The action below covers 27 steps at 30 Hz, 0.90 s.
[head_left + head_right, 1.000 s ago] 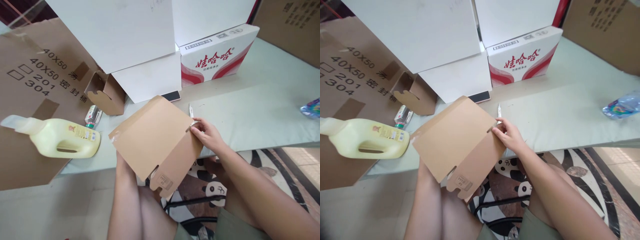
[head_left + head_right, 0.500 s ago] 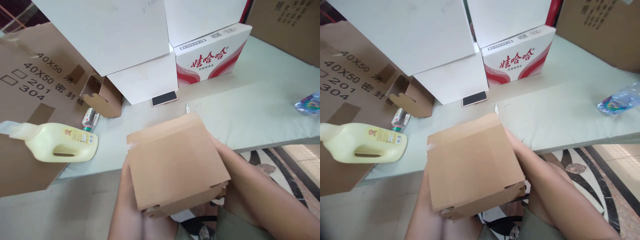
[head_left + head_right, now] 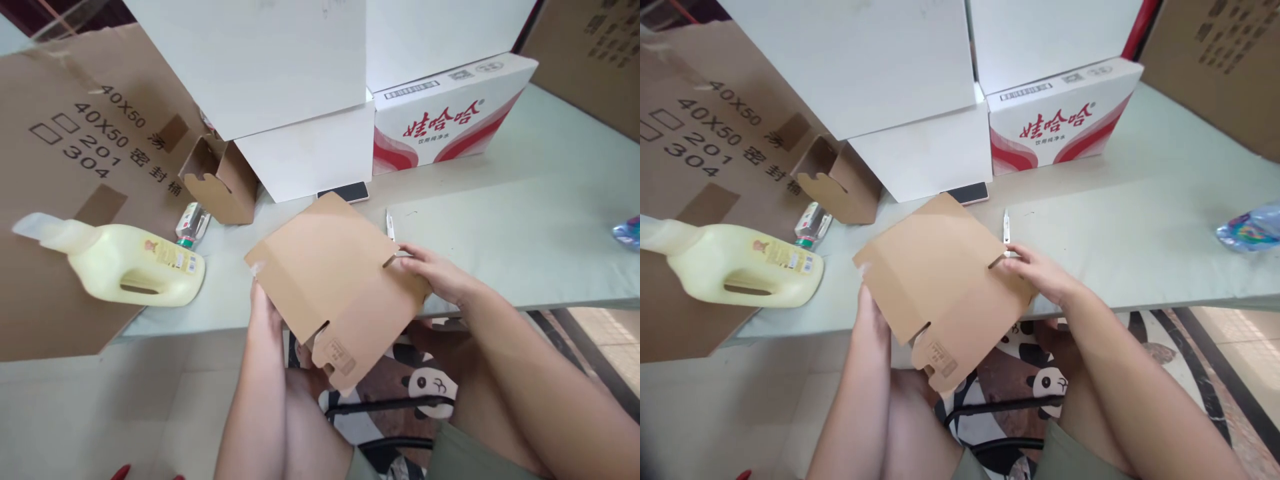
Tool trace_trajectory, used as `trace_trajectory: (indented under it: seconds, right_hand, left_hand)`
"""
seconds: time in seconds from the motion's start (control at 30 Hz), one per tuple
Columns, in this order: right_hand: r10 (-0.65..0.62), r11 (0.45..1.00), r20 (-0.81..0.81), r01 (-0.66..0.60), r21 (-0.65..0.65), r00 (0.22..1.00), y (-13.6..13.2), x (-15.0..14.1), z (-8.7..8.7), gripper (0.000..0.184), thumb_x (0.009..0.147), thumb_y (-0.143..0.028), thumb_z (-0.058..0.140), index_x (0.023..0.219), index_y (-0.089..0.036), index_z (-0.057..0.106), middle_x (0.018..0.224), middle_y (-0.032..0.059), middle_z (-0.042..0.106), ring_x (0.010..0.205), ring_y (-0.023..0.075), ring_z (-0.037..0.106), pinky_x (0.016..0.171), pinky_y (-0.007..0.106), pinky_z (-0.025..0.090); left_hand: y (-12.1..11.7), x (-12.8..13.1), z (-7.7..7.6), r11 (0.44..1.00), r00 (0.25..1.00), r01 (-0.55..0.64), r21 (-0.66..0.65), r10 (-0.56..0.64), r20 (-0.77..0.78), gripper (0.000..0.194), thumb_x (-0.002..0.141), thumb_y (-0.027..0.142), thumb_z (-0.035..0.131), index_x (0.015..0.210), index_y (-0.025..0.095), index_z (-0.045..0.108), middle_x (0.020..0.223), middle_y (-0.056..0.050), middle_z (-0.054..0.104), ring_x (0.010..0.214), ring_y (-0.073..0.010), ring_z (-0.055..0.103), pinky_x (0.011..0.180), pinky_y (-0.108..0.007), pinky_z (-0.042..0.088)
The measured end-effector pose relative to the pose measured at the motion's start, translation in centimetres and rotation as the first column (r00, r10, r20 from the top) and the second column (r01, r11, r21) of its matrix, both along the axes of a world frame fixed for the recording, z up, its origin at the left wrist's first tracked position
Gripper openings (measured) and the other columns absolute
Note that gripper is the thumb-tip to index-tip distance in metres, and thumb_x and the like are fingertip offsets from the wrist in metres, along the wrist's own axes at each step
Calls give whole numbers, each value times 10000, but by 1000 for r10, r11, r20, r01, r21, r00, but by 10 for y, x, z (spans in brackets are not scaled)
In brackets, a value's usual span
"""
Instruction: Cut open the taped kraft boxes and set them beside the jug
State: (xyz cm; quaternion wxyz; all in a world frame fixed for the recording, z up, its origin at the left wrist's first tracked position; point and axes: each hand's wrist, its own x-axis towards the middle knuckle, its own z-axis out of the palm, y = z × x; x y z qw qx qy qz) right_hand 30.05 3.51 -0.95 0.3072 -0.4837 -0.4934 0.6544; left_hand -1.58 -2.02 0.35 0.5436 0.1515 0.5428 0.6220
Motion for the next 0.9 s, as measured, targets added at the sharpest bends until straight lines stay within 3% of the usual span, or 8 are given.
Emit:
trace_trajectory:
  seconds: [0.13, 0.23, 0.3, 0.4, 0.47, 0.67, 0.77, 0.9]
  right_hand:
    - [26, 1000, 91, -26, -1, 995, -6, -10, 0, 560, 738, -490, 791, 1196, -252, 575, 938, 52, 766, 819, 259, 726, 683, 364, 564]
    - [-38, 999, 76, 37, 19, 996, -5, -14, 2, 492, 726, -483, 794, 1107, -248, 589, 900, 42, 759, 776, 242, 720, 646, 339, 552]
    - [-93, 995, -37, 94, 23, 995, -3, -13, 3, 507, 728, -548, 767, 1101, -253, 593, 909, 41, 749, 767, 228, 711, 632, 333, 549]
    - [-94, 993, -240, 107, 42, 966, -6, -14, 2, 532, 662, -631, 783, 984, -244, 614, 810, 23, 708, 682, 194, 669, 597, 320, 530]
    - [-75, 996, -269, 83, 18, 960, -12, -20, 0, 522, 593, -610, 849, 854, -224, 614, 682, 3, 656, 562, 153, 597, 521, 287, 484]
    - [-308, 950, -241, 313, -18, 920, -36, -24, 10, 536, 558, -595, 881, 703, -203, 546, 512, -59, 498, 376, 45, 311, 330, 200, 277]
    - [-490, 854, -210, 515, 79, 846, -43, 13, 34, 524, 546, -547, 884, 749, -200, 549, 568, -59, 528, 384, 32, 327, 318, 174, 265]
    - [-782, 577, -75, 764, 290, 619, -56, 93, 78, 319, 671, -334, 818, 755, -195, 543, 668, -12, 574, 399, 39, 378, 315, 177, 304]
  left_hand:
    - [4, -7, 5, 994, 990, -88, 63, 81, 115, 545, 807, 693, 600, 984, 189, 712, 909, -103, 777, 897, -300, 749, 785, -431, 615]
    - [2, -7, 3, 992, 996, -89, 90, 86, 30, 398, 704, 402, 824, 1026, 193, 719, 983, -86, 782, 915, -269, 744, 828, -386, 613]
    - [3, -9, -1, 985, 990, -144, 93, 142, 25, 375, 680, 255, 833, 1032, 202, 713, 997, -68, 780, 925, -250, 739, 858, -373, 605]
    - [5, -12, -5, 961, 969, -241, 139, 229, 97, 282, 762, 262, 771, 1029, 206, 699, 1048, -66, 771, 999, -237, 725, 916, -374, 589]
    - [5, -11, -4, 951, 964, -257, 172, 239, 119, 261, 782, 251, 758, 1032, 215, 692, 1098, -58, 764, 1034, -223, 715, 922, -352, 587]
    - [-2, -4, 15, 989, 973, -144, 18, 138, 185, 202, 877, 340, 572, 969, 195, 677, 899, -51, 743, 719, -166, 699, 601, -263, 562]
    - [-5, -6, 24, 990, 972, -139, -4, 137, 191, 235, 876, 319, 472, 852, 157, 641, 772, -42, 695, 591, -135, 659, 496, -216, 495]
    - [-7, -6, 29, 991, 974, -136, -3, 134, 182, 194, 827, 295, 496, 737, 157, 597, 619, 5, 597, 473, -106, 585, 466, -200, 461]
